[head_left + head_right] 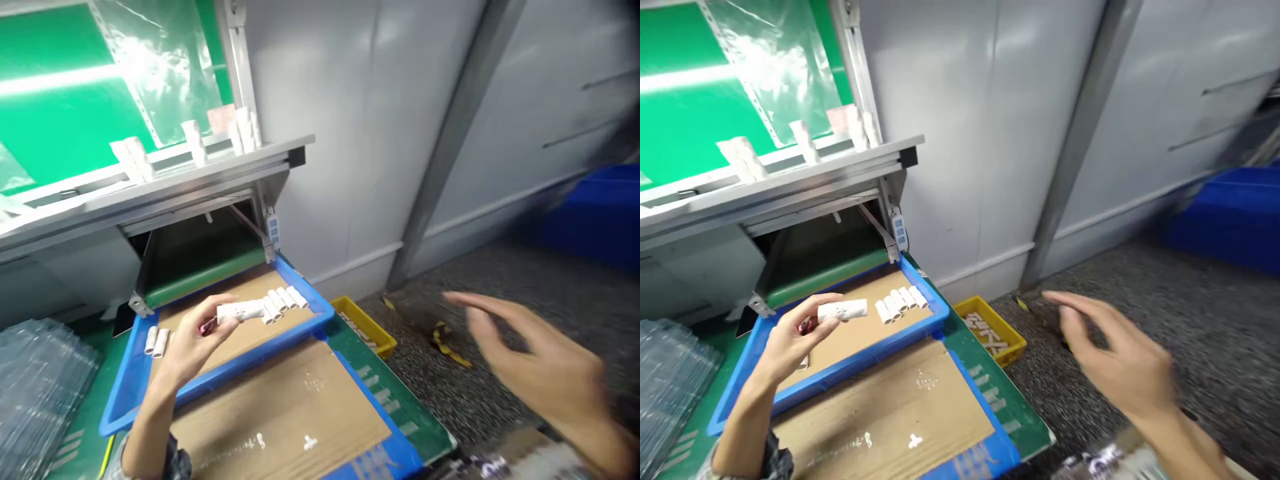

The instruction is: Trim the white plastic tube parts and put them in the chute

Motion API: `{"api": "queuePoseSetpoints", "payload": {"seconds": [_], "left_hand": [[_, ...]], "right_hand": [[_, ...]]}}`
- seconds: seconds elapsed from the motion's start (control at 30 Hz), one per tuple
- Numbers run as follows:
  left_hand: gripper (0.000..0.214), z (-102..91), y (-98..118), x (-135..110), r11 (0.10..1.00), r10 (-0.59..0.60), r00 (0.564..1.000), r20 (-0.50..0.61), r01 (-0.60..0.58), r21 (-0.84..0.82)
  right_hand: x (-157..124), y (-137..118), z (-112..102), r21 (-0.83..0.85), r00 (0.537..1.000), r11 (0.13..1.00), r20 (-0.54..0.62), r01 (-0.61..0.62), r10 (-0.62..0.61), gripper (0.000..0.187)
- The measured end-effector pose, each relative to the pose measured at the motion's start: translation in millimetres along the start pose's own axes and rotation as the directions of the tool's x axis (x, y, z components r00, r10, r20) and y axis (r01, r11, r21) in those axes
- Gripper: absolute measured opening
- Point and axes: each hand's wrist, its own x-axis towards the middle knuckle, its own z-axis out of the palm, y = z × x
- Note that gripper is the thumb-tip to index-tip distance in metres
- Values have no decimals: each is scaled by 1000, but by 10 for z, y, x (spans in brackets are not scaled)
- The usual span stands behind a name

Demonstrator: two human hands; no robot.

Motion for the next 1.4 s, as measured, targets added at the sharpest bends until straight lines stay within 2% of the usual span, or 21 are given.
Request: {"api": "queuePoseSetpoints", "payload": {"seconds": [0.03, 0.1, 0.17, 0.23, 0.27, 0.3, 0.37, 0.5, 0.63, 0.83, 1.0, 1.13, 1.2, 1.3, 1.4], "left_hand": [[43, 12, -3, -17, 1000, -1, 1000, -16, 1, -12], [43, 10, -30, -62, 998, -6, 998, -57, 2, -55], [45, -21, -84, -107, 992, -11, 994, -106, -2, -125], [47, -65, -147, -138, 981, -18, 987, -159, -13, -191], [48, -88, -175, -147, 976, -18, 983, -185, -23, -215], [48, -110, -199, -152, 971, -16, 978, -209, -34, -235], [49, -155, -228, -155, 962, -14, 969, -248, -54, -266], [45, -237, -237, -162, 959, -8, 961, -275, -70, -274], [37, -303, -254, -181, 971, 43, 962, -269, -104, -217], [29, -319, -271, -195, 984, 73, 964, -255, -111, -138], [33, -303, -244, -187, 988, 45, 968, -248, -79, -130], [36, -340, -266, -201, 987, -3, 986, -167, -24, -159], [36, -358, -280, -211, 988, 6, 989, -150, -29, -150], [35, -359, -296, -222, 994, 70, 981, -184, -83, -68], [41, -343, -313, -226, 994, 78, 979, -189, -91, -59]], "right_hand": [[281, -364, 160, 166, 998, 985, 24, 55, -60, 26], [728, -1081, 452, 504, 975, 861, 143, 77, -171, 26], [1006, -1711, 694, 741, 887, 669, 339, -47, -313, 37], [1134, -2210, 866, 837, 750, 504, 472, -214, -464, 53], [1156, -2403, 927, 846, 697, 446, 509, -294, -505, 58], [1160, -2559, 973, 843, 670, 401, 532, -359, -518, 58], [1141, -2769, 1035, 829, 664, 338, 559, -445, -496, 50], [1085, -2904, 1124, 836, 705, 282, 549, -471, -450, 42], [1025, -2900, 1187, 842, 725, 312, 539, -441, -428, 41], [961, -2906, 1191, 842, 710, 249, 538, -479, -454, 40], [947, -2871, 1192, 847, 727, 269, 532, -458, -435, 40], [946, -2842, 1207, 850, 727, 292, 526, -438, -441, 40], [951, -2839, 1216, 844, 714, 296, 536, -447, -450, 44], [959, -2846, 1233, 820, 695, 304, 573, -486, -435, 52], [953, -2852, 1249, 809, 698, 309, 587, -499, -411, 48]]}}
